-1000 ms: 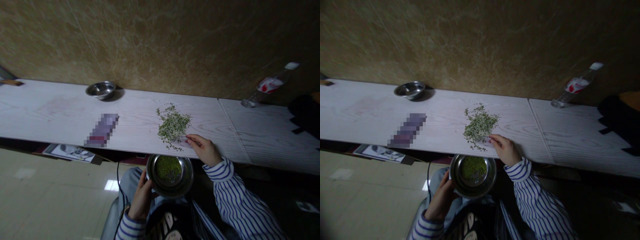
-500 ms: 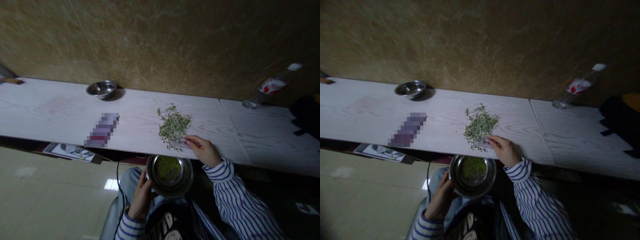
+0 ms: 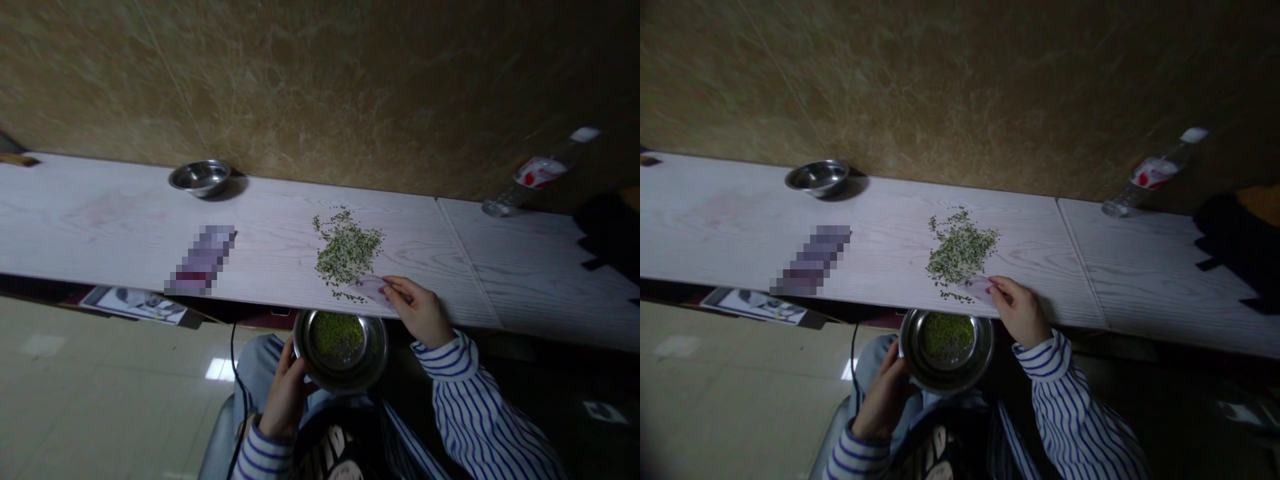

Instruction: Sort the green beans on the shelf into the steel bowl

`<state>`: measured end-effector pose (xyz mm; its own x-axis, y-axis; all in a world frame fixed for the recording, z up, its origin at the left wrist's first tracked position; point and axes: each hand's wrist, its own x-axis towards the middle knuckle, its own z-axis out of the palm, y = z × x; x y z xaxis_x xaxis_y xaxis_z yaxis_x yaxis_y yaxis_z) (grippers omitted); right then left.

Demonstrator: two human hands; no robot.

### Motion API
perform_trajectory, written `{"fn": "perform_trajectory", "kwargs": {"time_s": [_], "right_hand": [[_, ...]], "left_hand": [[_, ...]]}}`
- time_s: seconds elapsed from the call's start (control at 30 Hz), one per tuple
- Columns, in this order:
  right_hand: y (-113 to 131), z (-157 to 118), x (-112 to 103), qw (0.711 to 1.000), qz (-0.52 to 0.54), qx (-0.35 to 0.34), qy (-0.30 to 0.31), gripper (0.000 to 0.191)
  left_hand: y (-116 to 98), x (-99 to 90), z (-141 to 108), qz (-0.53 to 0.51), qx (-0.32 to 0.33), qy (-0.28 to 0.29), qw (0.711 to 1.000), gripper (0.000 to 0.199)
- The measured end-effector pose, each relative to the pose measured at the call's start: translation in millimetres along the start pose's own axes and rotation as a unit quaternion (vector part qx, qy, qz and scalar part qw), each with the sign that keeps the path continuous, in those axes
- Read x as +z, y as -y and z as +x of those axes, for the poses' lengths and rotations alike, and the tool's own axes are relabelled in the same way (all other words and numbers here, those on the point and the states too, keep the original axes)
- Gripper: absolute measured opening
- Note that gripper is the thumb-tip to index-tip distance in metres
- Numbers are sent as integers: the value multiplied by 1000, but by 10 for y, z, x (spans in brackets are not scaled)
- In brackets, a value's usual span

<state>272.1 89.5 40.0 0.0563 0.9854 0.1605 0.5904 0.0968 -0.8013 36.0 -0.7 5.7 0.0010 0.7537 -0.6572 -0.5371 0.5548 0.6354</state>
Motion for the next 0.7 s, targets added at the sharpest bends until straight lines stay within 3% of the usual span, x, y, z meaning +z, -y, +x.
{"fn": "perform_trajectory", "kwargs": {"time_s": [0.4, 0.7], "right_hand": [[154, -214, 180, 998, 44, 47, -16, 30], [269, -243, 245, 998, 51, 29, 33, 27]], "left_hand": [[26, 24, -9, -18, 3, 15, 1000, 66], [-20, 39, -18, -27, 2, 6, 1000, 67]]}}
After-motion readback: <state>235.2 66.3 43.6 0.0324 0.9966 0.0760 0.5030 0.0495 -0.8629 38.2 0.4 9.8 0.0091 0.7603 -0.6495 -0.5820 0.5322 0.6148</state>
